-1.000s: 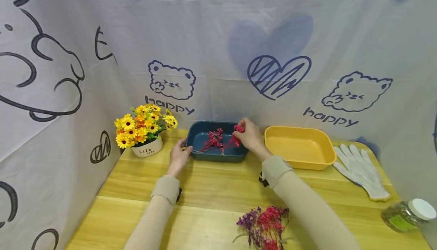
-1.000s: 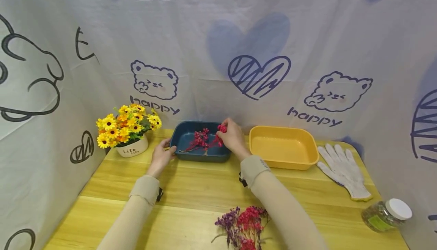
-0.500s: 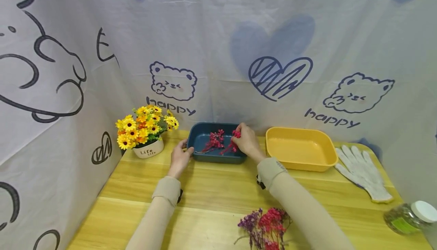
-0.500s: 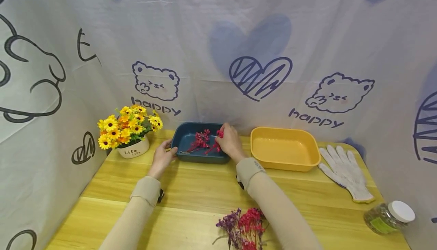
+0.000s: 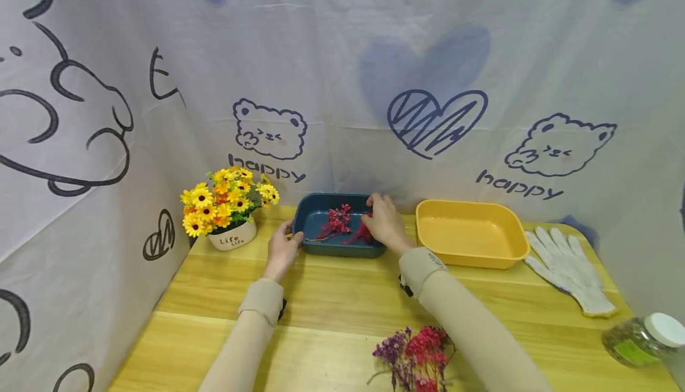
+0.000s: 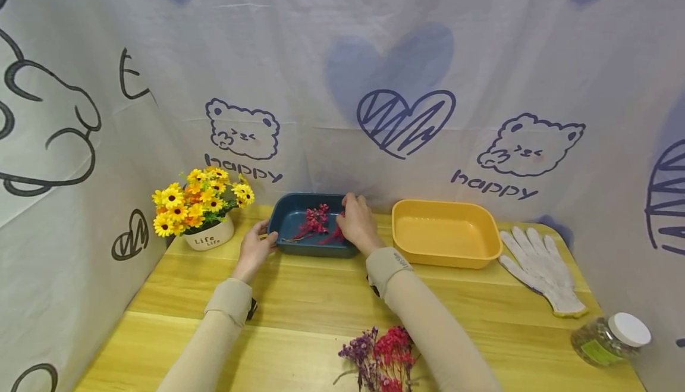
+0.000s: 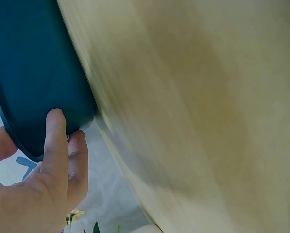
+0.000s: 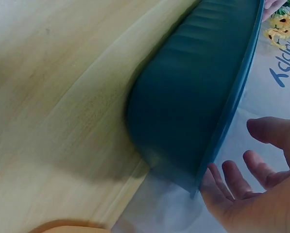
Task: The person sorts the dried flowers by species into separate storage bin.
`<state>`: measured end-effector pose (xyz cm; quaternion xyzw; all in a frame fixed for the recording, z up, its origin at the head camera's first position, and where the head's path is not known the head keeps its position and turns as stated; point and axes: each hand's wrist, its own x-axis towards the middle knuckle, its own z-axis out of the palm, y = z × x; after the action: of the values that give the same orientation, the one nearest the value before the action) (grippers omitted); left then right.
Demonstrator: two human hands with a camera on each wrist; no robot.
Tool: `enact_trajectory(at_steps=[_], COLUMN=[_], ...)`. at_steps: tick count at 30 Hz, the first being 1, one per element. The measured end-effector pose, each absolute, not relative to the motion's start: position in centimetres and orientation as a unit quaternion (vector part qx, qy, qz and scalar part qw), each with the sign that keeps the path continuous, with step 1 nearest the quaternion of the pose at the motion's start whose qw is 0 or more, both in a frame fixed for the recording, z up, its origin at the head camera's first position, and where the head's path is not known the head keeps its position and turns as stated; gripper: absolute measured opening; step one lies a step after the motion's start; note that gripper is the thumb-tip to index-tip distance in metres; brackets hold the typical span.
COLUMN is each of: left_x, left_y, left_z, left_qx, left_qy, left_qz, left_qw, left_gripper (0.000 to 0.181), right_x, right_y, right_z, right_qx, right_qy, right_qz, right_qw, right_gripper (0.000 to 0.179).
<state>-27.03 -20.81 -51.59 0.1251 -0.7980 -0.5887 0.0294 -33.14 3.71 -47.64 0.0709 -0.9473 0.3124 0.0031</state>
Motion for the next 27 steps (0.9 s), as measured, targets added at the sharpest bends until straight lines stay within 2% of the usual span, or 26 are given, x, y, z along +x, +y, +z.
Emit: enact_trajectory(at_steps=[5,12,19,27], left_x=[-27.0,-27.2,-27.3,-27.3], left_y=[-20.7,-20.8,-20.8,-20.4], left_z=[-51.8,-51.7,-51.6,-51.6], left_qx=[0.128,0.127,0.127,0.132], left_qy=[-0.8,-0.797,-0.8,-0.801], left_qz=[-0.586,-0.59,-0.585,-0.583], left_qw=[0.029,0.027,0.03,0.022], left_gripper=[0.054,0.054,0.053,0.053], right_x=[-32.5,-31.1,-27.9,-24.4], right_y=[4.4,6.5,10.3,13.8], right_z=[-47.1,-44.8,-42.9,-42.8], right_qx=[0.078,0.103,0.124,0.157], right_qy=[-0.938,-0.924,-0.907,-0.909], right_qz=[0.338,0.367,0.402,0.386], right_qw=[0.011,0.012,-0.003,-0.005], right_gripper=[0.031,0.038,0.045,0.048])
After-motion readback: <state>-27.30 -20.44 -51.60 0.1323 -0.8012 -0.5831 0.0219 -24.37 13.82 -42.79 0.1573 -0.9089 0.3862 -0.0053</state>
